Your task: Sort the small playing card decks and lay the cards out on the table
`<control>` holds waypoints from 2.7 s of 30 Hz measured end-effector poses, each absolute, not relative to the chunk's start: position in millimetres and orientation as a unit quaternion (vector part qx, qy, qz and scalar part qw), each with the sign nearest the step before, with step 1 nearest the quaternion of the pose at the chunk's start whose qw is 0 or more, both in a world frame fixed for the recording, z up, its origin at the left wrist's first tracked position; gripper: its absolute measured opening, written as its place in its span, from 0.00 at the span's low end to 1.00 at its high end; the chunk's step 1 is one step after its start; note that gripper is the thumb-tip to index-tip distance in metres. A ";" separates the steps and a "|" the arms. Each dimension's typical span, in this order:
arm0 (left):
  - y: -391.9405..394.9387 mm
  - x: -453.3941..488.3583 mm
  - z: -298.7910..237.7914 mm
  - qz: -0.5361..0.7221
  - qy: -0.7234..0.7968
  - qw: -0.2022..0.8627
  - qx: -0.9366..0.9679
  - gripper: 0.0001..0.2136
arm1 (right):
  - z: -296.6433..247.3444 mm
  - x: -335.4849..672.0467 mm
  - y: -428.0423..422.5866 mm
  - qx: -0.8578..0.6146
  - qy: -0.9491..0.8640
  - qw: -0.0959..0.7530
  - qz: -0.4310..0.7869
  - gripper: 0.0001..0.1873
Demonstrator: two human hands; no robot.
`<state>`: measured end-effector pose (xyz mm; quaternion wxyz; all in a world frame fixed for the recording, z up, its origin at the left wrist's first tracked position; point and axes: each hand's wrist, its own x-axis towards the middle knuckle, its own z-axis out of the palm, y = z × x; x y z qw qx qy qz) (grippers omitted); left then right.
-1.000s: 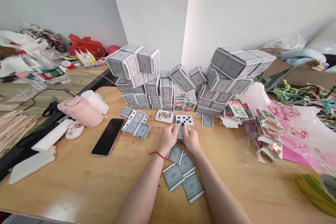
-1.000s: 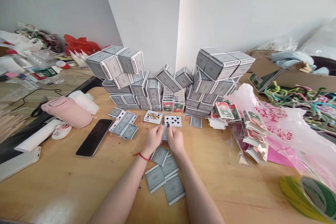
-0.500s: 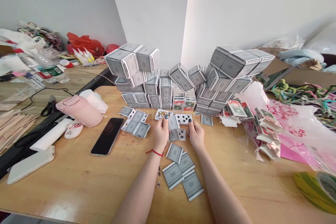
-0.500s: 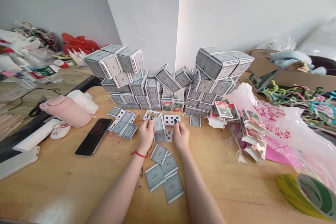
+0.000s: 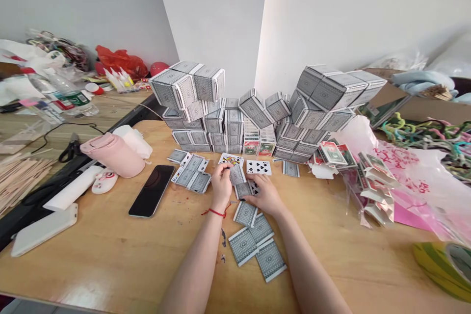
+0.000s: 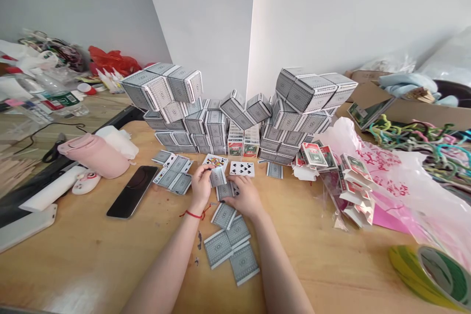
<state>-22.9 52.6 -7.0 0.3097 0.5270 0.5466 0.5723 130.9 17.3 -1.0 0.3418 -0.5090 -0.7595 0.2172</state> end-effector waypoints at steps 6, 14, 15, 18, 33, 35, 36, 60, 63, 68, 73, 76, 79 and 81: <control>53.0 -22.8 -8.4 0.551 0.573 0.298 0.529 0.09 | -3.0 132.4 18.2 -0.536 -0.700 0.406 0.241 0.24; 41.9 -17.8 3.4 0.422 0.536 0.176 0.710 0.08 | -10.8 141.7 23.4 -0.633 -0.555 0.528 0.110 0.25; 40.1 -16.3 4.4 0.397 0.530 0.161 0.732 0.07 | -12.7 143.3 24.4 -0.652 -0.538 0.529 0.081 0.25; 36.4 -12.3 5.8 0.343 0.518 0.135 0.772 0.06 | -19.9 147.9 28.0 -0.716 -0.475 0.511 -0.017 0.26; 46.4 -21.9 -3.7 0.398 0.544 0.056 0.736 0.20 | -17.4 141.4 24.9 -0.712 -0.539 0.447 -0.054 0.22; 48.1 -21.2 -9.0 0.379 0.549 0.059 0.742 0.20 | -18.5 140.4 25.7 -0.657 -0.618 0.431 -0.033 0.23; 48.7 -21.0 -11.0 0.372 0.551 0.060 0.745 0.20 | -20.0 139.8 26.4 -0.634 -0.651 0.416 -0.021 0.23; 47.8 -23.3 -13.7 0.510 0.543 0.016 0.667 0.13 | -23.3 140.8 25.5 -0.629 -0.581 0.515 -0.043 0.14; 45.6 -24.3 -6.2 0.542 0.530 -0.011 0.652 0.12 | -19.9 140.4 26.4 -0.583 -0.596 0.550 -0.049 0.13; 38.7 -21.5 5.9 0.551 0.526 -0.053 0.646 0.09 | -15.7 136.2 26.4 -0.545 -0.634 0.546 -0.053 0.12; 29.0 -7.2 8.6 0.513 0.441 -0.012 0.736 0.06 | -16.8 132.4 24.4 -0.541 -0.655 0.526 -0.050 0.10; 24.9 -0.1 8.9 0.490 0.402 0.022 0.773 0.06 | -18.0 132.4 23.0 -0.569 -0.649 0.502 -0.056 0.10; 23.2 1.6 9.4 0.481 0.386 0.045 0.786 0.06 | -20.1 132.6 22.5 -0.611 -0.621 0.488 -0.057 0.08; 22.9 1.2 9.9 0.484 0.383 0.053 0.785 0.06 | -21.6 132.6 22.7 -0.633 -0.588 0.501 -0.054 0.04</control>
